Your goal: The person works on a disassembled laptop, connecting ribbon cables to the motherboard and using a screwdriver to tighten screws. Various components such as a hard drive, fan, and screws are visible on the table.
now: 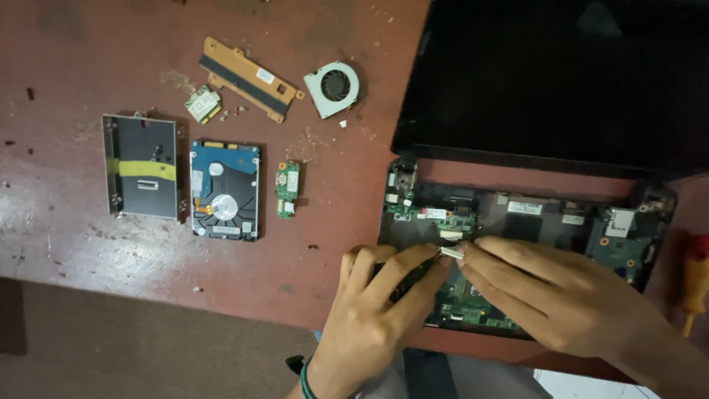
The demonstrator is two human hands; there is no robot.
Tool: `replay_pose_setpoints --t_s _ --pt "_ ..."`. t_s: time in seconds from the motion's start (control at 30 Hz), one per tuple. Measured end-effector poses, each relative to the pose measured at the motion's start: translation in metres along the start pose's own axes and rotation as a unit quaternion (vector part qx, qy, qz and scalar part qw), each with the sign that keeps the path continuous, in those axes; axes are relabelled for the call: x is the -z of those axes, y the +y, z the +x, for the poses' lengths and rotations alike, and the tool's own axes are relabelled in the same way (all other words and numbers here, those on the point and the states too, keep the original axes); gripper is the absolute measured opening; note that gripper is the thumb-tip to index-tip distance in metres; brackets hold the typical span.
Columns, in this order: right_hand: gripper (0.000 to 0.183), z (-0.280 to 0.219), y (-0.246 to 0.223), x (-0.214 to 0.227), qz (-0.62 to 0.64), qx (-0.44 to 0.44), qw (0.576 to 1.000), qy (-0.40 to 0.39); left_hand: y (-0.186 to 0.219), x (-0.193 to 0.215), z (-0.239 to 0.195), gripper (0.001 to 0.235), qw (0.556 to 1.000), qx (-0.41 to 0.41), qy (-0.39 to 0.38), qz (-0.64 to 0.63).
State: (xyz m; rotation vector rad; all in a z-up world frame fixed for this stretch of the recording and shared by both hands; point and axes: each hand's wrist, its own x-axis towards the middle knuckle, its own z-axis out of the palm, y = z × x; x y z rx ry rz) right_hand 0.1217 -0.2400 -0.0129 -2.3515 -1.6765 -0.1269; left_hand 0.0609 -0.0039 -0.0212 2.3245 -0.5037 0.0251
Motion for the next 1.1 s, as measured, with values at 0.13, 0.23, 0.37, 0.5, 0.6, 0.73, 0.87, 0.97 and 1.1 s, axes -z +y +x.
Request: replay_pose_setpoints --t_s 0.13,0.23,0.37,0.5,0.6,0.73,0.87,0.97,1.1 --pt "0.017 0.001 0.000 -0.002 0.021 -0.022 0.999 0.025 0.001 0.000 0.002 0.022 1.000 0.006 -0.002 0.007" --pt "0.020 0.002 0.001 -0.001 0.043 -0.032 0.998 0.025 0.001 -0.001 0.003 0.020 1.000 0.008 -0.006 0.009" --pt "0.022 -0.001 0.001 -0.002 0.044 -0.042 0.998 0.022 0.001 -0.003 0.001 0.023 1.000 0.002 0.001 0.008" --pt "0.021 -0.004 -0.002 -0.004 0.031 -0.042 0.998 0.030 0.004 -0.003 0.003 0.030 1.000 0.008 -0.004 0.019" --pt "0.023 -0.011 -0.002 -0.007 0.027 -0.042 0.998 0.035 0.005 -0.005 0.005 0.028 1.000 0.008 0.003 0.028" --pt "0.028 -0.015 -0.002 -0.011 0.063 -0.048 0.996 0.036 0.005 -0.006 0.005 0.024 0.999 0.000 0.006 0.041" --pt "0.044 -0.025 0.001 -0.018 0.068 -0.034 0.997 0.015 0.004 -0.006 0.002 0.025 0.999 -0.007 0.010 0.031" --pt "0.031 -0.022 0.003 -0.019 0.056 -0.006 0.997 0.045 0.003 -0.005 0.001 0.026 1.000 -0.001 0.014 0.014" --pt "0.032 -0.020 0.003 -0.014 0.078 -0.025 0.996 0.023 0.001 -0.006 -0.002 0.027 1.000 -0.002 0.005 0.018"
